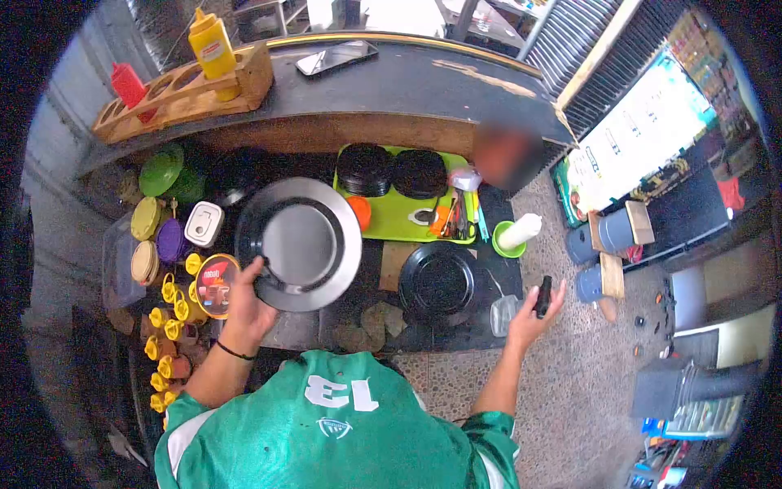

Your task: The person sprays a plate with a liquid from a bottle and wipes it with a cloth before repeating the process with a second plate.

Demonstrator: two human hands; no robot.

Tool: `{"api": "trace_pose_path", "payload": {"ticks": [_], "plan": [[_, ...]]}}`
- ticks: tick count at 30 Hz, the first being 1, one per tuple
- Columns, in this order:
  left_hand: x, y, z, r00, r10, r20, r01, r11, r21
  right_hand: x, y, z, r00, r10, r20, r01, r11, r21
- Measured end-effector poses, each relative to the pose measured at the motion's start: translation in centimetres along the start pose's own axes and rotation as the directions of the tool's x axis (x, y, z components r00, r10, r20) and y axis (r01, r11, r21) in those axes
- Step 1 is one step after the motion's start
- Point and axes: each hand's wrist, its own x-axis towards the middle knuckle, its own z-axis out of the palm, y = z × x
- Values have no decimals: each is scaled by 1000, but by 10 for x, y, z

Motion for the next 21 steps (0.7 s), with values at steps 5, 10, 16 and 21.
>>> {"api": "trace_pose_path", "payload": {"ticks": [5,10,16,21], "plan": [[-2,-39,-12,986,-167,-22,165,982,-90,5,-71,-21,951,-124,285,55,970,238],[-5,-64,5,982,-191,-8,190,979,-70,-14,-139,-16,529,-257,809,-317,824,469],[-23,-73,33,974,-225,-12,225,974,14,-52,-189,-4,131,-343,930,-372,853,367],[-25,-79,19,963,-264,51,264,964,12,-43,-186,5,346,-258,902,-283,888,362]]}}
